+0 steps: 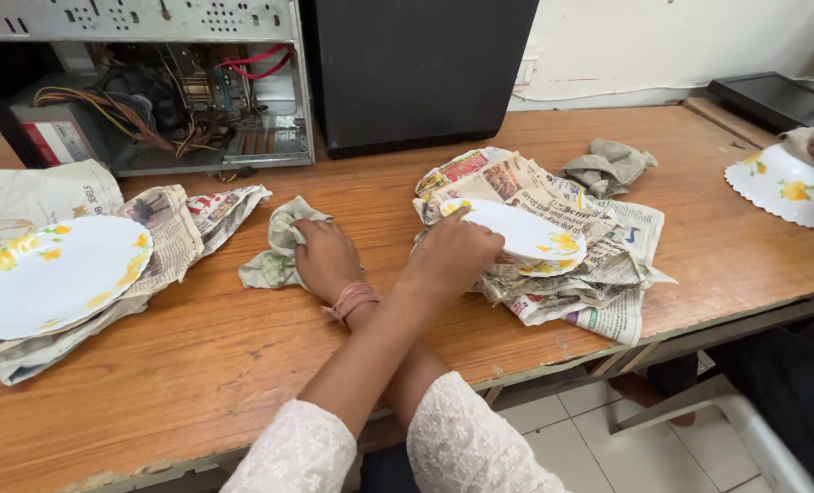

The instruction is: The person wipes several white plates with yellow floral patterns using a cloth. The plates are handled one at a time, turned over to wipe both sides, and placed on top of newspaper sheets on a wooden table.

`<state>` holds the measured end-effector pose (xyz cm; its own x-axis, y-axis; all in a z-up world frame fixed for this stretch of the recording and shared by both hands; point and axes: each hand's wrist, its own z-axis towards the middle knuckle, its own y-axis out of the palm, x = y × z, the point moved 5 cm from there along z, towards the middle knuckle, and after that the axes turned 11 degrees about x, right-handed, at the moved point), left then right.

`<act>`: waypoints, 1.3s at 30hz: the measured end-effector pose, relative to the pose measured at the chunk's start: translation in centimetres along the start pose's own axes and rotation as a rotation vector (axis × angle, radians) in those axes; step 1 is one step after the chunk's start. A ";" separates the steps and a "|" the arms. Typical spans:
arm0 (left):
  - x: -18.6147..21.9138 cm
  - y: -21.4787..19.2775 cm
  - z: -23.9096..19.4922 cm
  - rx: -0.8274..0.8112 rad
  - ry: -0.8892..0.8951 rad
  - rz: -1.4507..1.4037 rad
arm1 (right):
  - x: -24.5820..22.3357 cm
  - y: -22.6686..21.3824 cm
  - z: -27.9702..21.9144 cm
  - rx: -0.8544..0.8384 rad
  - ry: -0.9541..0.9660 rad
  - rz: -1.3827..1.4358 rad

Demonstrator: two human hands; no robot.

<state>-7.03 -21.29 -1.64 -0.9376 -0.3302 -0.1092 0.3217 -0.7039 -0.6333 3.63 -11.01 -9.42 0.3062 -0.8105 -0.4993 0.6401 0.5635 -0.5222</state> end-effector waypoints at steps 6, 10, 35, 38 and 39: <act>-6.5 -6.2 -1.1 0.419 -0.367 -0.465 | 3.8 3.7 0.3 0.065 0.017 0.072; -13.9 -10.6 -4.7 0.662 -0.710 -0.570 | 3.8 2.5 1.0 0.115 0.115 0.123; -23.6 -9.8 -21.3 1.046 -1.329 -1.138 | 3.6 -4.1 3.9 0.167 0.737 1.125; -23.3 -10.7 -21.3 0.904 -1.434 -0.861 | 1.2 -5.7 4.0 0.171 0.530 1.294; -23.0 -11.0 -21.2 0.788 -1.505 -0.724 | 0.0 -6.7 4.1 0.209 0.377 1.289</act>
<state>8.18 7.40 -8.38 -0.1502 0.2308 0.9613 0.3535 -0.8956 0.2702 2.26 -15.40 -3.10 0.5757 0.3808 -0.7236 0.1522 0.8196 0.5524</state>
